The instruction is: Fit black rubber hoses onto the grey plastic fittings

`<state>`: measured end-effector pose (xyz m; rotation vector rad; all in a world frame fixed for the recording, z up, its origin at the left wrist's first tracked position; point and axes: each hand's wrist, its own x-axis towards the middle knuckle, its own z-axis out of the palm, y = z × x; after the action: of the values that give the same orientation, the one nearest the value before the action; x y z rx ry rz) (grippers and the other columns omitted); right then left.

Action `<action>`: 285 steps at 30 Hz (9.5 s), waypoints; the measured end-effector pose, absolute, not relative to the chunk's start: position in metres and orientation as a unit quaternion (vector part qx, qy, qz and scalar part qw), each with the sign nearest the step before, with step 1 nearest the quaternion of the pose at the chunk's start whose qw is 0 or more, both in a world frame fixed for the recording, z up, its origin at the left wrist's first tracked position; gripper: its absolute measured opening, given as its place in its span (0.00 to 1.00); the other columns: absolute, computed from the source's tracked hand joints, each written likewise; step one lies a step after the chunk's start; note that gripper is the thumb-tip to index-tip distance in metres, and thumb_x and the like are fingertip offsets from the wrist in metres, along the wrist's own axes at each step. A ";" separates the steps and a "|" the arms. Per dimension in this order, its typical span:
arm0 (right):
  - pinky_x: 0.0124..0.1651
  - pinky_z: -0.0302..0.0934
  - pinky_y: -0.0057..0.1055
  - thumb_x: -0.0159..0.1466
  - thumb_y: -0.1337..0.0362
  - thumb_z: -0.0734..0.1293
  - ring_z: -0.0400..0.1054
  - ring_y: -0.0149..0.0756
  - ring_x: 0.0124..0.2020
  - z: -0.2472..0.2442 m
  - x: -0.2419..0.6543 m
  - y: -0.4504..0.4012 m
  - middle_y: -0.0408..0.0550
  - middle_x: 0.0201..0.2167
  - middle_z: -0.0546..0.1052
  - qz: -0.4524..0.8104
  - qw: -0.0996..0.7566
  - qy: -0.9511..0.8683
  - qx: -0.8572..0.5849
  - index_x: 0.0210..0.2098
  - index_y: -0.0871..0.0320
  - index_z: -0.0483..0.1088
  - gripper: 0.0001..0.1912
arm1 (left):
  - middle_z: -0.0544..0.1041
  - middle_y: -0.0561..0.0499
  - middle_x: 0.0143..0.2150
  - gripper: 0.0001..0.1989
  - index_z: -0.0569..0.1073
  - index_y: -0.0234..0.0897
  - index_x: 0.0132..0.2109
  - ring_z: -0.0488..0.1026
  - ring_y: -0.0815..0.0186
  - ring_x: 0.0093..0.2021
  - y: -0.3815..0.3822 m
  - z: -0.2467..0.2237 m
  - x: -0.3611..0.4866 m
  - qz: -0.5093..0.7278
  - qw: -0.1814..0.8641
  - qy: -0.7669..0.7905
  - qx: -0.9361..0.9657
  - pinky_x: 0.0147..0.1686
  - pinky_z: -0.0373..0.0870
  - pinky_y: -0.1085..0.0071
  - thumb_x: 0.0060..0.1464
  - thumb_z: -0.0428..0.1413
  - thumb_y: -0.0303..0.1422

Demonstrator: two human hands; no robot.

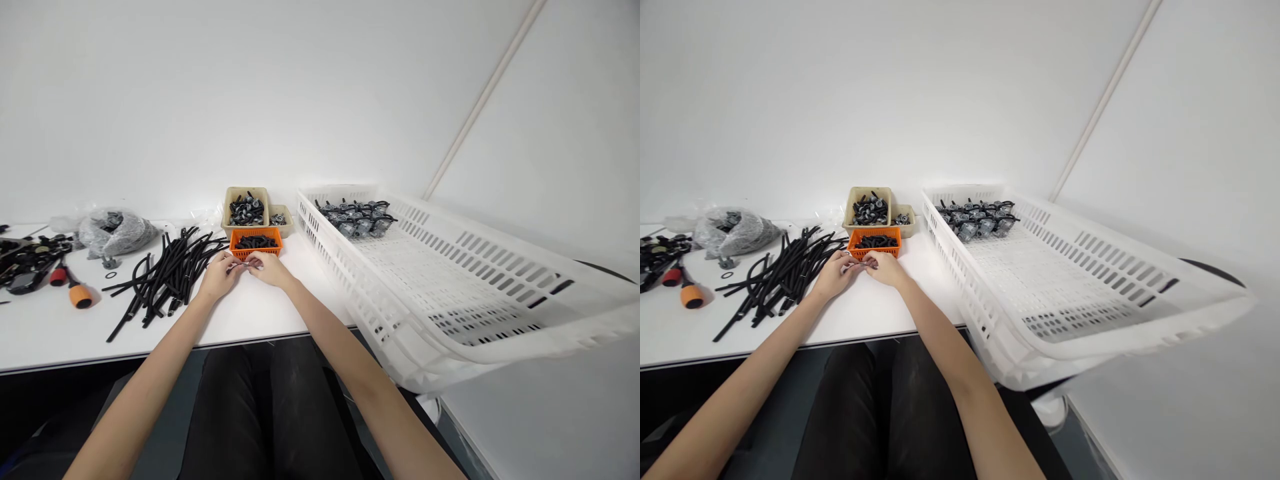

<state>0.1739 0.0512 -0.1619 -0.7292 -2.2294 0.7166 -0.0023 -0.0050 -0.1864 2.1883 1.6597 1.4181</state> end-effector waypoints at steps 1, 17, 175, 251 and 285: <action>0.42 0.66 0.29 0.56 0.72 0.67 0.72 0.32 0.35 -0.163 0.174 0.052 0.46 0.33 0.78 0.277 0.337 -0.854 -0.282 0.38 0.60 0.72 0.09 | 0.69 0.48 0.37 0.10 0.76 0.38 0.37 0.70 0.62 0.37 -0.005 -0.186 -0.002 0.460 0.028 0.536 0.708 0.40 0.70 0.66 0.56 0.54 0.38; 0.40 0.65 0.28 0.57 0.72 0.67 0.71 0.32 0.33 -0.161 0.174 0.054 0.46 0.32 0.78 0.261 0.333 -0.858 -0.291 0.34 0.60 0.75 0.07 | 0.78 0.48 0.36 0.12 0.79 0.39 0.37 0.74 0.61 0.38 -0.008 -0.179 -0.002 0.449 0.080 0.543 0.705 0.40 0.68 0.65 0.55 0.56 0.41; 0.44 0.65 0.31 0.55 0.73 0.67 0.73 0.33 0.38 -0.166 0.175 0.055 0.46 0.35 0.77 0.284 0.341 -0.852 -0.278 0.40 0.58 0.68 0.13 | 0.81 0.48 0.38 0.16 0.79 0.39 0.38 0.75 0.61 0.37 -0.006 -0.180 -0.003 0.410 0.094 0.560 0.714 0.40 0.68 0.66 0.52 0.57 0.46; 0.38 0.62 0.26 0.56 0.71 0.66 0.69 0.31 0.32 -0.166 0.176 0.052 0.47 0.33 0.79 0.234 0.317 -0.873 -0.288 0.36 0.61 0.76 0.09 | 0.81 0.49 0.35 0.16 0.78 0.39 0.35 0.76 0.61 0.35 -0.016 -0.176 0.004 0.419 0.079 0.565 0.706 0.38 0.69 0.68 0.53 0.55 0.47; 0.44 0.65 0.29 0.57 0.72 0.66 0.73 0.33 0.36 -0.161 0.176 0.049 0.47 0.35 0.79 0.249 0.324 -0.866 -0.288 0.38 0.60 0.75 0.10 | 0.81 0.48 0.36 0.14 0.76 0.40 0.37 0.75 0.60 0.37 -0.014 -0.176 0.001 0.426 0.052 0.561 0.708 0.39 0.68 0.67 0.54 0.54 0.45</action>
<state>0.1756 0.0493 -0.1612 -0.7546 -2.2724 0.6535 0.0013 -0.0141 -0.1764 2.1526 1.7058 1.2972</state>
